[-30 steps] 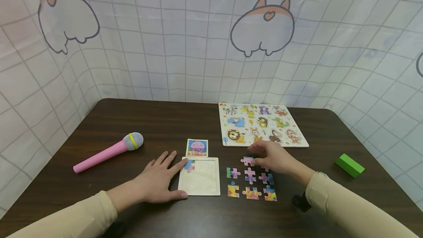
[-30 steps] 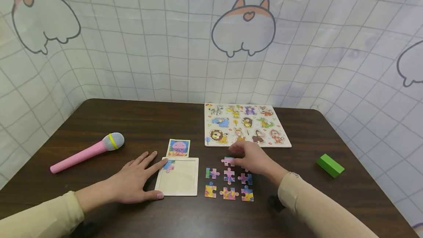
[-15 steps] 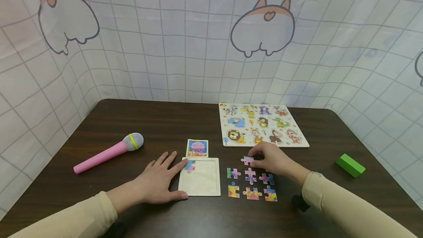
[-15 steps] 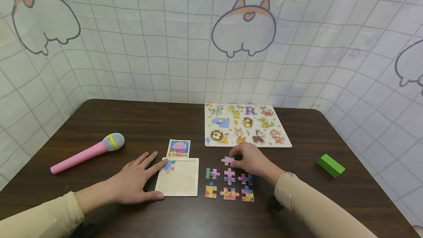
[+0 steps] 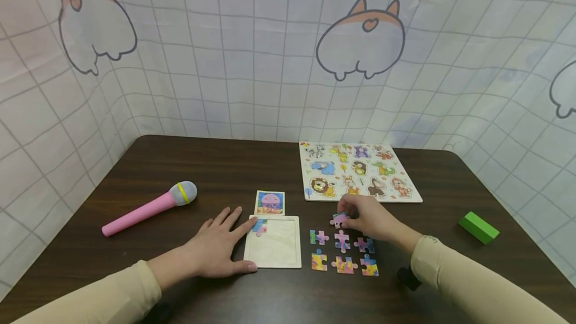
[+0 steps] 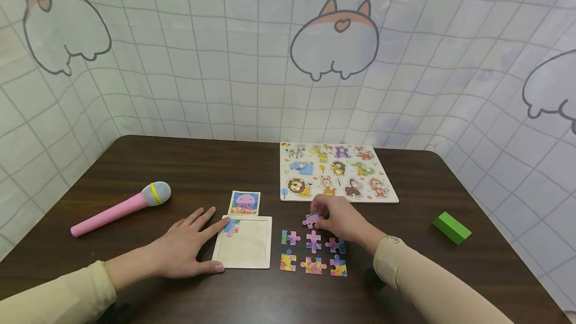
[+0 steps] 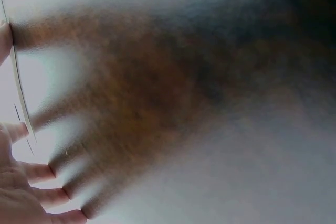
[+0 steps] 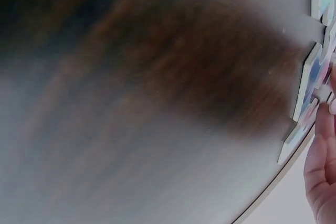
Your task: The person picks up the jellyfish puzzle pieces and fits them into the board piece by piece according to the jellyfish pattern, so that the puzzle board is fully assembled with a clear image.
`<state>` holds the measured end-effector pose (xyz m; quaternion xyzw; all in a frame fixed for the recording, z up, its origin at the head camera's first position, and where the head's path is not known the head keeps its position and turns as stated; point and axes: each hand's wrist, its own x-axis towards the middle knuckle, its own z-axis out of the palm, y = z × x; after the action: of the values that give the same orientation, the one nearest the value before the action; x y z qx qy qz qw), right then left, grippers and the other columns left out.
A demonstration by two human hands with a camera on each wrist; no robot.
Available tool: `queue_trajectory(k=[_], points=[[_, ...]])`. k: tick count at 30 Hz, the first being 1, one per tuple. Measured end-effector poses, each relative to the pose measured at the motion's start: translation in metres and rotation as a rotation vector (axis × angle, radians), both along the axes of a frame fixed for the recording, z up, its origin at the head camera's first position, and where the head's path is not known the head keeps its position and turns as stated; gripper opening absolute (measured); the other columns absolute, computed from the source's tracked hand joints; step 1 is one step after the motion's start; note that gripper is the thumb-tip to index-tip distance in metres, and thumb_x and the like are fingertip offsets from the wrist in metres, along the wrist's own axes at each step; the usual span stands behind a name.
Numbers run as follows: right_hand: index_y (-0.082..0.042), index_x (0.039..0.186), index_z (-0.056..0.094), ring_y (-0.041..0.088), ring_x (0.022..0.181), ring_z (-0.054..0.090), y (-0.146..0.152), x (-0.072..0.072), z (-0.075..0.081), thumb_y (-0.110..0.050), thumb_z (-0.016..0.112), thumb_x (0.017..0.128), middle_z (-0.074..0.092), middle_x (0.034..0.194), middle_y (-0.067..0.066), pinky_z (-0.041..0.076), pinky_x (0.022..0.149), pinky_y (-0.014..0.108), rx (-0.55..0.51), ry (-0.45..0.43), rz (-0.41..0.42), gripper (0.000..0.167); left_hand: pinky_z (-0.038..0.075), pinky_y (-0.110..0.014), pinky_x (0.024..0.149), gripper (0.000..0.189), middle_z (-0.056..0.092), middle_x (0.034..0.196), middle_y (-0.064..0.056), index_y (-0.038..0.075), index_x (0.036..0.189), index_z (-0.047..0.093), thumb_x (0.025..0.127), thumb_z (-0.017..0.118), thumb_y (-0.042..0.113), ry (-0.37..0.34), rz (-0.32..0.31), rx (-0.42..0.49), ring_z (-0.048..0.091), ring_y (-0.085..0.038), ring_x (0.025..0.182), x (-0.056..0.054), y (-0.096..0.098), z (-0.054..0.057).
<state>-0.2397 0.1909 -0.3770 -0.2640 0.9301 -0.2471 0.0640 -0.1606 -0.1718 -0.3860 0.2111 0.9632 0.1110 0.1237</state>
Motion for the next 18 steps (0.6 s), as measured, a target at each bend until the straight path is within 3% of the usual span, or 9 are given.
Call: queue_trajectory(k=[6, 13, 18], points=[[-0.011, 0.093, 0.063, 0.01, 0.077, 0.059, -0.001, 0.0, 0.003, -0.003, 0.077, 0.089, 0.067, 0.087, -0.001, 0.05, 0.069, 0.028, -0.078, -0.034, 0.004, 0.016, 0.03, -0.076, 0.109, 0.1, 0.027, 0.165, -0.025, 0.02, 0.16, 0.035, 0.083, 0.066, 0.074, -0.002, -0.001, 0.005, 0.025, -0.052, 0.151, 0.001, 0.001, 0.003], [-0.008, 0.099, 0.069, 0.015, 0.083, 0.063, -0.006, 0.0, 0.007, -0.01, 0.073, 0.095, 0.066, 0.091, 0.005, 0.052, 0.075, 0.03, -0.222, -0.146, -0.056, 0.006, 0.029, -0.076, 0.109, 0.1, 0.027, 0.165, -0.025, 0.019, 0.16, 0.036, 0.083, 0.066, 0.074, -0.003, 0.0, 0.013, 0.025, -0.052, 0.151, 0.002, 0.001, 0.003], [0.0, 0.108, 0.07, 0.021, 0.087, 0.071, -0.018, 0.002, 0.013, -0.014, 0.072, 0.096, 0.071, 0.092, 0.009, 0.06, 0.079, 0.036, -0.372, -0.281, -0.123, 0.019, 0.03, -0.076, 0.109, 0.099, 0.027, 0.165, -0.025, 0.019, 0.16, 0.036, 0.083, 0.067, 0.073, -0.002, 0.001, 0.013, 0.025, -0.052, 0.151, 0.003, 0.002, 0.004]])
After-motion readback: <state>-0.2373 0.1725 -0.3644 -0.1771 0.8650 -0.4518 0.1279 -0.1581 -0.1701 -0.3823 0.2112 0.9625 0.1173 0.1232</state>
